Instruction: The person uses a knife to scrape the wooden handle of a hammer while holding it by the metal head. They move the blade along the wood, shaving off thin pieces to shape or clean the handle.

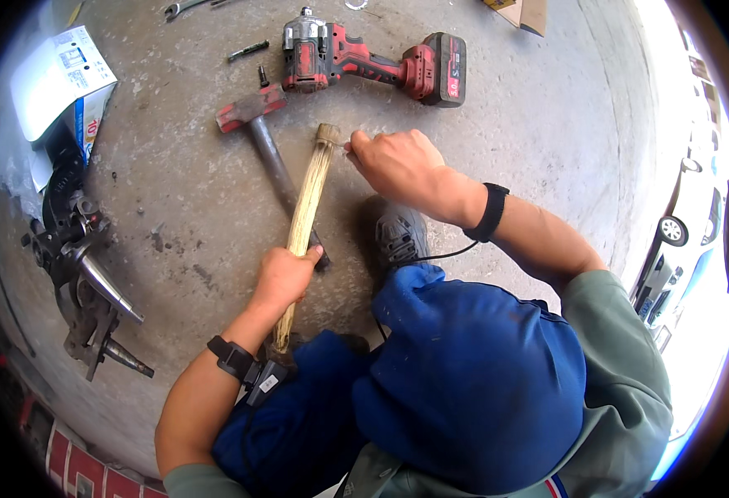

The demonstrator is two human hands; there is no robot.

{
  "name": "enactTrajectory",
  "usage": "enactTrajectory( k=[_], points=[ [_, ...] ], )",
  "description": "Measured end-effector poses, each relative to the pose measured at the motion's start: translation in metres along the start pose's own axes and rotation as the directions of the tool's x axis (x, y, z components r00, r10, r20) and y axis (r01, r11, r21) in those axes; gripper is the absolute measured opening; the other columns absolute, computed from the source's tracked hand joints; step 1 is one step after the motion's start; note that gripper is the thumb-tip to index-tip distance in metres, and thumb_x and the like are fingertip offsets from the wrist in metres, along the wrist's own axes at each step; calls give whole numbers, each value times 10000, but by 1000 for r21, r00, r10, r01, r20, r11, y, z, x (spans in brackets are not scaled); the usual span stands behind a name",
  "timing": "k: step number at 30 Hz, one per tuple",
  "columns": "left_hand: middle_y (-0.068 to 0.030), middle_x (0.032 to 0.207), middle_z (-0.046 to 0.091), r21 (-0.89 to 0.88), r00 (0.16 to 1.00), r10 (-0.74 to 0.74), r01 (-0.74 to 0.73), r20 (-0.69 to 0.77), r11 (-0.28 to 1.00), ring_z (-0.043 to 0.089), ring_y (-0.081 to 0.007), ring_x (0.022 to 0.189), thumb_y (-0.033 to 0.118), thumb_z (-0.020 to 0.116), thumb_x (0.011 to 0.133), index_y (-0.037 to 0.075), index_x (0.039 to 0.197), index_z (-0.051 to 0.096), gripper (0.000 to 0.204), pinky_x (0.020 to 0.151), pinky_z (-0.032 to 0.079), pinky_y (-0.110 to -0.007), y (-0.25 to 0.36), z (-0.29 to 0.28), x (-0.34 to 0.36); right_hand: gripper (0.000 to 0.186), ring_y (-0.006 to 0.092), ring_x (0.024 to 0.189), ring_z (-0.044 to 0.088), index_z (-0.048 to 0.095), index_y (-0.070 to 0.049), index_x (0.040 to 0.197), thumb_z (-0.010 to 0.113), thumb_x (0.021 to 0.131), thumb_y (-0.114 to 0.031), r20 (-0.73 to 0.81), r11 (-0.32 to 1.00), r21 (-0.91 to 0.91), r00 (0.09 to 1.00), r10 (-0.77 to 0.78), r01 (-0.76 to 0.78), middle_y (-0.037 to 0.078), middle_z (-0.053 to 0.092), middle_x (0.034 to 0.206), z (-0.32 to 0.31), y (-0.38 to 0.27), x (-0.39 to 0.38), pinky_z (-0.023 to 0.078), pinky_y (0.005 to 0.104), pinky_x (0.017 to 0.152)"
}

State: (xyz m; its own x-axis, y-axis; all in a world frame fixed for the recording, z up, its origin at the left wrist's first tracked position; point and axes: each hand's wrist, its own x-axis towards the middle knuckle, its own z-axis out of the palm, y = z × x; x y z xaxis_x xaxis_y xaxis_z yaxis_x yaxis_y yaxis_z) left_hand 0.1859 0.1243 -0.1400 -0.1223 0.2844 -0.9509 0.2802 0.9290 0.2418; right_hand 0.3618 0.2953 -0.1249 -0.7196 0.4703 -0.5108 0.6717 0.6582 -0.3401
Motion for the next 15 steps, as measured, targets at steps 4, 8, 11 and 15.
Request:
enactTrajectory(
  k=[4,8,11,15],
  points=[
    [-70,526,528,44,999,-31,32,-13,999,572,-195,424,360,713,933,-1,645,548,490,410,463,-362,3,0,-4,283,385,655,688,536,-28,959,464,1047,-287,-45,998,-5,997,-68,68,173,670,688,16,-2,-8,539,498,596],
    [-79,523,535,65,1000,8,-6,-28,998,583,-205,425,351,717,931,-21,649,557,493,414,469,-367,0,2,0,176,377,724,714,545,0,980,504,963,-170,-37,1000,-22,999,14,-15,197,699,751,2,12,9,554,491,651],
    [-81,519,540,91,996,55,-49,-63,995,585,-209,420,352,718,930,-30,648,563,500,412,468,-366,-11,5,7,159,370,718,715,550,1,988,510,955,-149,85,996,-17,993,-82,84,191,698,742,7,-10,-8,553,479,629],
    [-95,505,547,146,985,137,-120,-108,982,597,-217,421,361,725,925,-30,635,565,513,416,475,-364,-21,9,17,268,390,652,683,527,-27,963,473,1044,-276,-143,1000,-6,990,-20,20,174,666,686,14,12,11,535,499,591]
  ],
)
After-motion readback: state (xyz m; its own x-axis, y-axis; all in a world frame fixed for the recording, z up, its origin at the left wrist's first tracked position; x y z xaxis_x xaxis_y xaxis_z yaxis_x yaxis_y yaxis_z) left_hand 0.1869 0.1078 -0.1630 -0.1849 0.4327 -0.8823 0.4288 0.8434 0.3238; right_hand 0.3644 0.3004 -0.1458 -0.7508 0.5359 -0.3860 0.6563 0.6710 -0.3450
